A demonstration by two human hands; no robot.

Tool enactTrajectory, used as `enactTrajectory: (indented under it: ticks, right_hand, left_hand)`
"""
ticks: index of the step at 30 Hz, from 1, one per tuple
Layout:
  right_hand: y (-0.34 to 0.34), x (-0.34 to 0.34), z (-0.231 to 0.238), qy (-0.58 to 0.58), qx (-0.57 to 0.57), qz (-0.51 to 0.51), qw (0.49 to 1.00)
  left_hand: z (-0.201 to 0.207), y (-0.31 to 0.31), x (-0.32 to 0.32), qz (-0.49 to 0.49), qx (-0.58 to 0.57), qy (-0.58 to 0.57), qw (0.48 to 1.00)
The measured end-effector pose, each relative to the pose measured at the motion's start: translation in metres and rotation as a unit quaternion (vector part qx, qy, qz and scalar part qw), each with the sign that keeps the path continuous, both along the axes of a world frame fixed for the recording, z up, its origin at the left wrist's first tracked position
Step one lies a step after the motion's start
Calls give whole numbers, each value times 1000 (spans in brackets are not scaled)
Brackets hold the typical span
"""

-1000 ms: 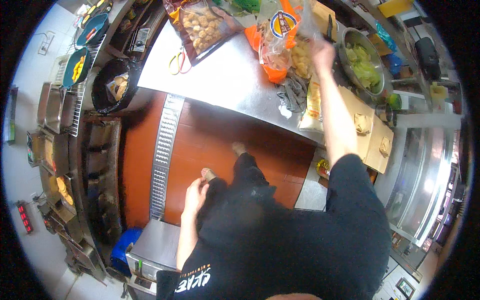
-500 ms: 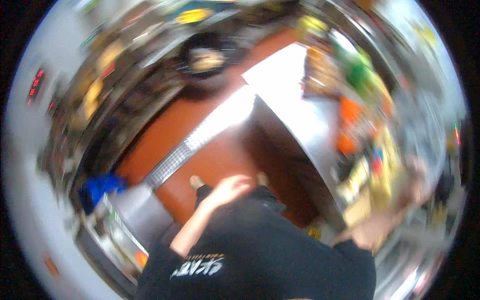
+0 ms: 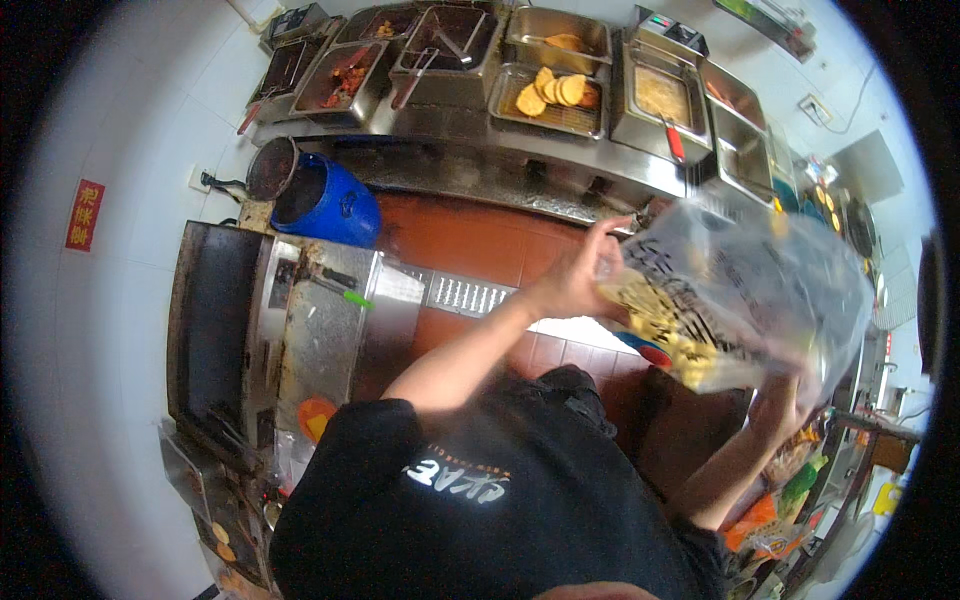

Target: The person assembles a burger by placing lettuce, tomato, and cheese on a bun, then wraps it in paper. They also scoop fried items into containers, place them in bags, and attach receipts to the packages.

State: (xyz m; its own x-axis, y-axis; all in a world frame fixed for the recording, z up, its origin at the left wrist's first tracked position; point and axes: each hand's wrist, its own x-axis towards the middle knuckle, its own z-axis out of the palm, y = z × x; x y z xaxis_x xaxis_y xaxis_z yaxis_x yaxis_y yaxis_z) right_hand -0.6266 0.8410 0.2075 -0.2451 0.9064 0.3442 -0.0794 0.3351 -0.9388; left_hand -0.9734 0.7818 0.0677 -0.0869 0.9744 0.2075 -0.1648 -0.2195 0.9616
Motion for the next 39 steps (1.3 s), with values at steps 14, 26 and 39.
enactTrajectory:
  ticks: [14,26,39]
  right_hand:
    - [210,-282,-71,-38,56,51,996]
    - [261,-298,-56,42,-43,-199,978]
    - [244,-425,3,-158,3,-176,972]
  left_hand:
    - [-118,278,-452,321,-214,-375,843]
    - [-59,330,-371,298,-222,242,896]
    - [-82,393,-430,9,-172,307,936]
